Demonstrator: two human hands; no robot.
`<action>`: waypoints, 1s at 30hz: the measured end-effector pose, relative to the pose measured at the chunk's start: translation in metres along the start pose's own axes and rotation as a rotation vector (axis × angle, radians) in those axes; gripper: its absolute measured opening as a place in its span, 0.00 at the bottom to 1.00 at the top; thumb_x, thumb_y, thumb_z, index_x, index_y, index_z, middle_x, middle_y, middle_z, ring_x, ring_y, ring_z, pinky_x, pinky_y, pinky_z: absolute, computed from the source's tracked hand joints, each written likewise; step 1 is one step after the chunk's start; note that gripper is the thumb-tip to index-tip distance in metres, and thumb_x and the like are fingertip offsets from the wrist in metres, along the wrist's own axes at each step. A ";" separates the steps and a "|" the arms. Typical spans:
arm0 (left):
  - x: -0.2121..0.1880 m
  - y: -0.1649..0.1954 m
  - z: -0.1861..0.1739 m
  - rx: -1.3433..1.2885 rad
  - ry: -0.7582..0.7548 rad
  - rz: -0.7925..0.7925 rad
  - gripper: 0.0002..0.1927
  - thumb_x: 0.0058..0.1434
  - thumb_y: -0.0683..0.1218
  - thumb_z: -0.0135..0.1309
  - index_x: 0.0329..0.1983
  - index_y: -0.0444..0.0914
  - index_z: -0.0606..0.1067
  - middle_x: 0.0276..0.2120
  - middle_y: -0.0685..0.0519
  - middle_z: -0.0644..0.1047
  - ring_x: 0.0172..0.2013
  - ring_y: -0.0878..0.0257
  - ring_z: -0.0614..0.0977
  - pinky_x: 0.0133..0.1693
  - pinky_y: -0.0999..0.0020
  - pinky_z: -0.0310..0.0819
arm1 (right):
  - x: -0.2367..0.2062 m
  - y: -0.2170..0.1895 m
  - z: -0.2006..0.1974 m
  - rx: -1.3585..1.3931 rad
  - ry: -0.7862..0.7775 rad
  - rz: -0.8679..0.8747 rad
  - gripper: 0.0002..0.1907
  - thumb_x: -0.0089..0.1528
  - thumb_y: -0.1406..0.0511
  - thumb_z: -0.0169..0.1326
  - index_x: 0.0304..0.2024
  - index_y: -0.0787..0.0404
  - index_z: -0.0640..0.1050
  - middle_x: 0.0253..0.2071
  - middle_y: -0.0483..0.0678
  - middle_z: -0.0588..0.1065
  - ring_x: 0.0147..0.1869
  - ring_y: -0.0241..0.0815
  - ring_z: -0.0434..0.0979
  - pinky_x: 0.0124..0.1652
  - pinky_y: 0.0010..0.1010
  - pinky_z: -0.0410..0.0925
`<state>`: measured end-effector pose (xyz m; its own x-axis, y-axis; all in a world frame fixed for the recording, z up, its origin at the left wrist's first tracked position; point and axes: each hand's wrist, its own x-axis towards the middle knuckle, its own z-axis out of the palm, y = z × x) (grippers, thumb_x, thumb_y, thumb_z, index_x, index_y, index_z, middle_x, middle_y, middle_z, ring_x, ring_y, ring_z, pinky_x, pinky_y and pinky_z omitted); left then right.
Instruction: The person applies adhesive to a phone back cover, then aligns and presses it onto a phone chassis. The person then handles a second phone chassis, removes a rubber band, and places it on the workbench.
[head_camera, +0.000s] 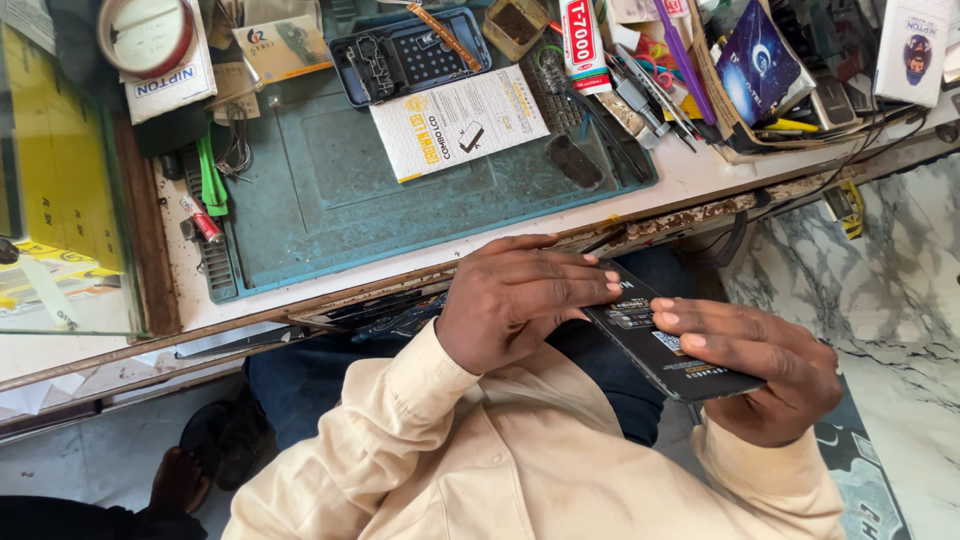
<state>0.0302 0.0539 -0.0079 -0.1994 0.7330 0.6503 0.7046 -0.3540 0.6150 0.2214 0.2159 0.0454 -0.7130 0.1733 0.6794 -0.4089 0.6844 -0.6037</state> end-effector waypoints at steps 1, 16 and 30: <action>0.002 0.001 0.000 -0.005 0.009 -0.007 0.17 0.66 0.44 0.60 0.58 0.48 0.78 0.58 0.60 0.80 0.62 0.61 0.81 0.65 0.60 0.73 | -0.002 0.000 0.000 -0.040 0.002 0.000 0.13 0.62 0.67 0.62 0.48 0.63 0.76 0.45 0.59 0.80 0.52 0.53 0.85 0.52 0.40 0.79; -0.040 -0.005 0.041 -1.292 0.094 -0.782 0.37 0.76 0.68 0.47 0.68 0.32 0.66 0.52 0.41 0.77 0.49 0.55 0.82 0.43 0.63 0.77 | -0.034 0.023 0.013 -0.083 0.130 -0.125 0.15 0.68 0.66 0.61 0.53 0.65 0.74 0.49 0.63 0.79 0.54 0.57 0.84 0.55 0.45 0.79; -0.023 0.008 0.051 -1.598 0.495 -0.555 0.40 0.68 0.50 0.62 0.76 0.37 0.54 0.55 0.43 0.73 0.60 0.43 0.77 0.60 0.46 0.74 | -0.029 0.017 0.037 0.006 0.031 0.091 0.14 0.65 0.67 0.65 0.51 0.62 0.77 0.53 0.57 0.80 0.61 0.55 0.82 0.64 0.47 0.74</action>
<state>0.0750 0.0637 -0.0400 -0.5446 0.8318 0.1071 -0.7471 -0.5392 0.3887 0.2138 0.1964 -0.0002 -0.7296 0.2558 0.6342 -0.3470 0.6607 -0.6656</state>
